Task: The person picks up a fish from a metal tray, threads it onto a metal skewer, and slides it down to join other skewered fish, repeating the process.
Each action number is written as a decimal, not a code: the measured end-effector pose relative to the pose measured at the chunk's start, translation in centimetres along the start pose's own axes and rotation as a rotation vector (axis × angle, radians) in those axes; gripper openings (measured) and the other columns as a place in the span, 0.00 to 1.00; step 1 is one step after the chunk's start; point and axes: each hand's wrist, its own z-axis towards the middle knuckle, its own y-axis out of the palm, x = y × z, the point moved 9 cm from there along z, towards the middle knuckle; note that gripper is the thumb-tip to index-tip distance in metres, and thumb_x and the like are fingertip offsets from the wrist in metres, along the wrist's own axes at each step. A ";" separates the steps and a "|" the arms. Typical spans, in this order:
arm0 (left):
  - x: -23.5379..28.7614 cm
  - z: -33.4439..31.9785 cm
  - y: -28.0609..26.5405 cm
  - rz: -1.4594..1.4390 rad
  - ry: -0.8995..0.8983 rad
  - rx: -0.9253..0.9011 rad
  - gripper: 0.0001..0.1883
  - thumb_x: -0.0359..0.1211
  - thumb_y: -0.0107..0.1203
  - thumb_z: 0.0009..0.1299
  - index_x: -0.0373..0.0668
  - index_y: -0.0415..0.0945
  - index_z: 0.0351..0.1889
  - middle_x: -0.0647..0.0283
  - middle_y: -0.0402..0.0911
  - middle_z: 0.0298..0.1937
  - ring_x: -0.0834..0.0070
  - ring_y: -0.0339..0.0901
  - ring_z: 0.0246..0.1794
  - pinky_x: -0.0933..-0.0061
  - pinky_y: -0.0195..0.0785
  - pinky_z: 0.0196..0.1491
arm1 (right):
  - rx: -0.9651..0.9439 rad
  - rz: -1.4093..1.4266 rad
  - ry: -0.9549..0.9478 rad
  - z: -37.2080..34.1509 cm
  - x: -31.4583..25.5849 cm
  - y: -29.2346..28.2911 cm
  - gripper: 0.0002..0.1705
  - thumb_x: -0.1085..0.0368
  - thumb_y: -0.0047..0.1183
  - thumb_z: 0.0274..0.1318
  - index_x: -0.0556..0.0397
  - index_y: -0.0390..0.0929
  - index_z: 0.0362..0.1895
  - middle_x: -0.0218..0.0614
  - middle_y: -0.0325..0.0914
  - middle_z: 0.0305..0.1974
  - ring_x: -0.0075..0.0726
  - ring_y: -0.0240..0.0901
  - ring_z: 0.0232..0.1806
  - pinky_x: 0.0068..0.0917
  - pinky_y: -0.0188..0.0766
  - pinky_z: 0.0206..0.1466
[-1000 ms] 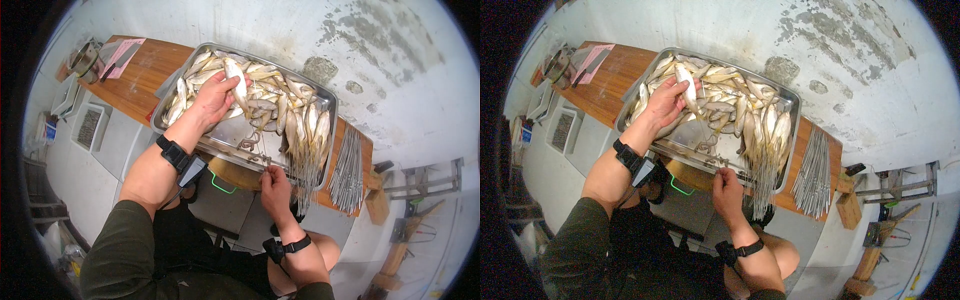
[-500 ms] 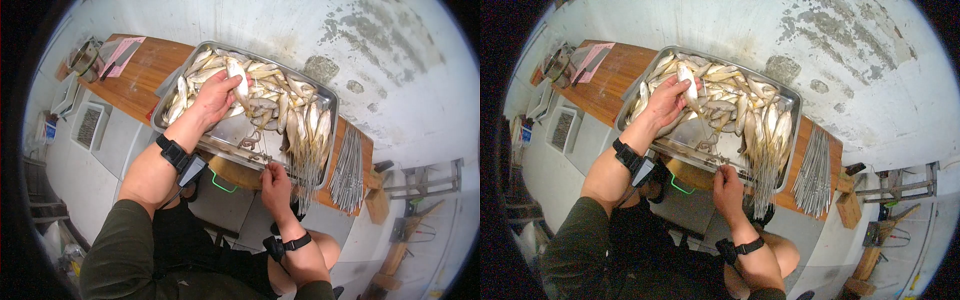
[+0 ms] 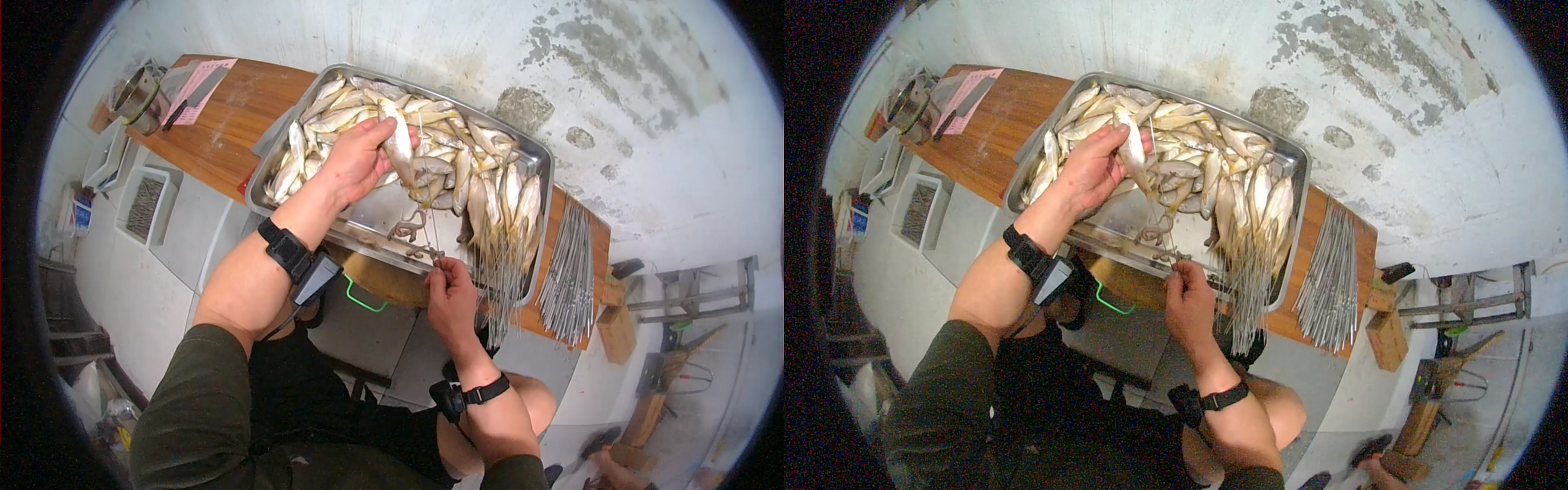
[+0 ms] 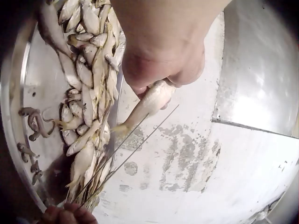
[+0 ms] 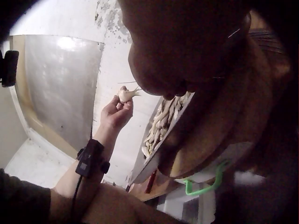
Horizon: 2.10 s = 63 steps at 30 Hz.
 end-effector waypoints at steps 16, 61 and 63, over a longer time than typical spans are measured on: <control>0.3 0.0 -0.3 -0.033 0.043 0.075 0.12 0.34 0.43 0.76 0.34 0.66 0.48 0.52 0.77 0.49 0.66 0.77 0.49 0.65 0.73 0.54 | -0.008 -0.015 0.040 -0.2 -0.1 -0.2 0.10 0.66 0.49 0.59 0.57 0.73 0.42 0.47 0.79 0.32 0.40 0.78 0.33 0.31 0.72 0.39; -2.8 -0.6 0.7 0.032 -0.098 0.091 0.10 0.37 0.44 0.76 0.40 0.66 0.45 0.58 0.79 0.44 0.70 0.78 0.46 0.67 0.73 0.51 | -0.002 0.095 0.081 -0.1 0.5 1.2 0.10 0.67 0.46 0.59 0.60 0.72 0.42 0.39 0.77 0.27 0.31 0.75 0.30 0.27 0.70 0.37; -2.7 -0.4 0.7 0.035 -0.086 0.081 0.11 0.38 0.45 0.76 0.40 0.67 0.45 0.59 0.79 0.44 0.70 0.78 0.46 0.68 0.73 0.50 | 0.018 0.120 0.086 0.1 0.5 1.0 0.10 0.67 0.46 0.59 0.59 0.72 0.43 0.40 0.78 0.28 0.32 0.75 0.30 0.28 0.70 0.37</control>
